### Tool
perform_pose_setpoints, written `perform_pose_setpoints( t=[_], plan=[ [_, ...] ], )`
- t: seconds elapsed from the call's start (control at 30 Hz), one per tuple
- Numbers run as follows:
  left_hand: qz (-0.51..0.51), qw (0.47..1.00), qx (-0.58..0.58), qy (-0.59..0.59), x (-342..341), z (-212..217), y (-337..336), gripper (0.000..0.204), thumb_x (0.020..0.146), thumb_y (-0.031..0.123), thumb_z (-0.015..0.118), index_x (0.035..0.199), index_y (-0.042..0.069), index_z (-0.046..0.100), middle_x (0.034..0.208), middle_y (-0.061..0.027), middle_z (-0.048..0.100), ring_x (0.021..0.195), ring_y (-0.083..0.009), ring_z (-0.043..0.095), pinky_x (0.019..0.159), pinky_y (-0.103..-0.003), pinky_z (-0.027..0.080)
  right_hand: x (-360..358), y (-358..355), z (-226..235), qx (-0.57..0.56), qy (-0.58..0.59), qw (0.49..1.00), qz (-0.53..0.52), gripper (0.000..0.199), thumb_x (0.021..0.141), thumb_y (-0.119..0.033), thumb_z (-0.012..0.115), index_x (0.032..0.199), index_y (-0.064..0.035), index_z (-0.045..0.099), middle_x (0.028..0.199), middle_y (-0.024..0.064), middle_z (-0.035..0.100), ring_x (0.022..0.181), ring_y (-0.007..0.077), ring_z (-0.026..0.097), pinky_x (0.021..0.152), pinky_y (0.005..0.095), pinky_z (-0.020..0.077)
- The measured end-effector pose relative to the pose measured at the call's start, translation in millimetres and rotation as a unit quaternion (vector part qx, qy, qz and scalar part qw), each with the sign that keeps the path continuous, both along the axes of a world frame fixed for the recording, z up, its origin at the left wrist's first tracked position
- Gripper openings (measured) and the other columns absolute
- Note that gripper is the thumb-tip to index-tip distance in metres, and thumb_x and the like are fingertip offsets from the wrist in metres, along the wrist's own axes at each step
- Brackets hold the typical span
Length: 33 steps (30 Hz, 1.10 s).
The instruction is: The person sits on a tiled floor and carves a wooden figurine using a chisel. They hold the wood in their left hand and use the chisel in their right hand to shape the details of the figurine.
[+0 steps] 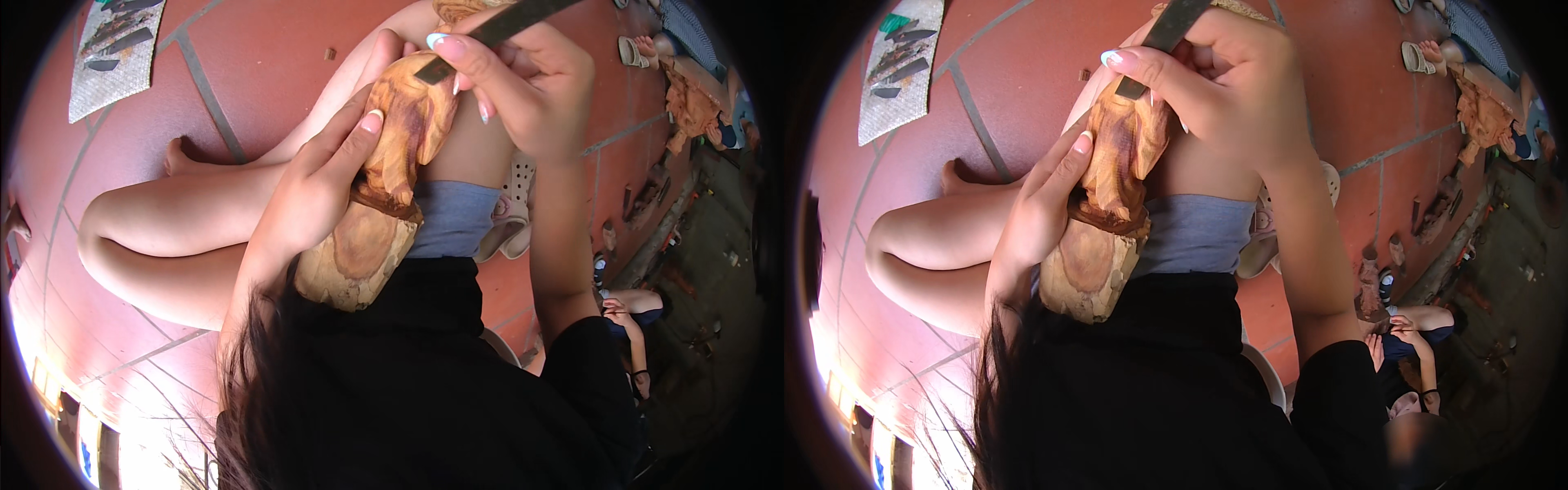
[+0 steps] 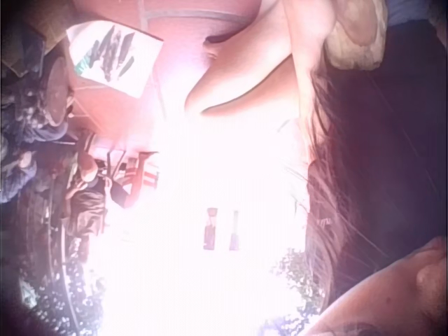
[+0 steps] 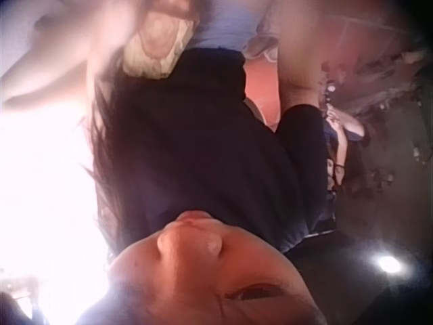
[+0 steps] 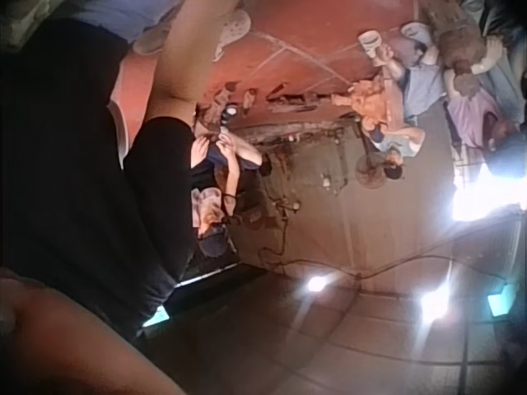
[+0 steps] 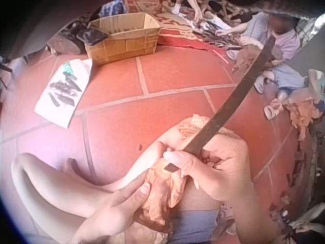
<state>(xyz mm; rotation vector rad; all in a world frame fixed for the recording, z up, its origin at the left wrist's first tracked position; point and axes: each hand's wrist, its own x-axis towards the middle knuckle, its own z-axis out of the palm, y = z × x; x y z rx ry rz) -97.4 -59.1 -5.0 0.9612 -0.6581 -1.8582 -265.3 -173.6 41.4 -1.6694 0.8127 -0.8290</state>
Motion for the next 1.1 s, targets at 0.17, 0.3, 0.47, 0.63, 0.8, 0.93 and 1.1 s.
perform_pose_setpoints(
  t=[0.17, 0.3, 0.47, 0.63, 0.8, 0.93, 1.1],
  plan=[
    [-0.015, 0.998, -0.021, -0.059, 6, -2, 3, 0.066, 0.094, 0.014, 0.061, 0.147, -0.008, 0.029, 0.148, -0.0167, 0.039, 0.138, -0.0219, 0.036, 0.113, -0.033, 0.028, -6, 14, 11, 0.003, -0.072, 0.997, 0.022, 0.011, 0.093, -0.006, 0.063, 0.096, 0.0046, 0.064, 0.063, 0.0056, 0.061, 0.045, 0.0054, 0.048, 0.04, 0.0178, 0.0352],
    [-0.037, 0.998, 0.022, -0.039, 13, 0, 3, 0.079, 0.08, 0.01, 0.074, 0.146, -0.007, 0.033, 0.13, -0.0147, 0.055, 0.127, -0.0207, 0.046, 0.11, -0.033, 0.031, -9, 37, 15, 0.032, -0.086, 0.995, -0.045, 0.014, 0.093, -0.007, 0.06, 0.097, 0.0058, 0.064, 0.061, 0.0055, 0.058, 0.041, 0.0043, 0.046, 0.038, 0.0175, 0.034],
    [-0.049, 0.999, 0.0, 0.011, 32, -16, 12, 0.087, 0.067, 0.007, 0.079, 0.143, -0.007, 0.037, 0.13, -0.0123, 0.054, 0.123, -0.0203, 0.049, 0.109, -0.034, 0.032, -15, 56, 8, 0.073, -0.11, 0.991, -0.031, 0.013, 0.094, -0.006, 0.06, 0.096, 0.0068, 0.062, 0.069, 0.0074, 0.06, 0.044, 0.0038, 0.046, 0.04, 0.0173, 0.0349],
    [-0.011, 0.994, 0.027, 0.109, 41, -28, 29, 0.095, 0.06, 0.008, 0.081, 0.142, -0.006, 0.035, 0.134, -0.013, 0.053, 0.125, -0.0218, 0.049, 0.11, -0.035, 0.033, -8, 68, -4, 0.122, -0.144, 0.982, -0.009, 0.008, 0.088, 0.0, 0.066, 0.094, 0.0043, 0.064, 0.074, 0.0057, 0.062, 0.051, 0.0027, 0.05, 0.045, 0.0162, 0.0362],
    [0.021, 0.995, 0.066, 0.077, 38, -28, 34, 0.094, 0.064, 0.026, 0.077, 0.143, -0.005, 0.036, 0.132, -0.0151, 0.055, 0.124, -0.0235, 0.051, 0.109, -0.036, 0.035, 8, 93, -11, 0.173, -0.14, 0.974, -0.05, 0.013, 0.082, 0.004, 0.073, 0.092, 0.0005, 0.064, 0.074, 0.0017, 0.064, 0.058, 0.0002, 0.054, 0.05, 0.0144, 0.0371],
    [0.033, 0.994, 0.081, 0.068, 38, -33, 37, 0.086, 0.076, 0.038, 0.067, 0.143, -0.005, 0.036, 0.134, -0.0157, 0.053, 0.126, -0.0236, 0.049, 0.108, -0.035, 0.036, 21, 104, -20, 0.175, -0.177, 0.965, -0.076, 0.017, 0.082, 0.002, 0.075, 0.089, 0.0011, 0.06, 0.071, 0.0046, 0.067, 0.057, 0.0035, 0.06, 0.048, 0.0173, 0.0417],
    [0.048, 0.998, 0.036, 0.035, 36, -37, 39, 0.073, 0.097, 0.044, 0.049, 0.147, -0.005, 0.031, 0.14, -0.0158, 0.048, 0.13, -0.0228, 0.044, 0.109, -0.036, 0.033, 11, 97, -27, -0.009, -0.097, 0.995, 0.026, 0.022, 0.084, 0.011, 0.066, 0.098, 0.0055, 0.05, 0.076, 0.0187, 0.066, 0.066, 0.0196, 0.07, 0.058, 0.0301, 0.058]
  ],
)
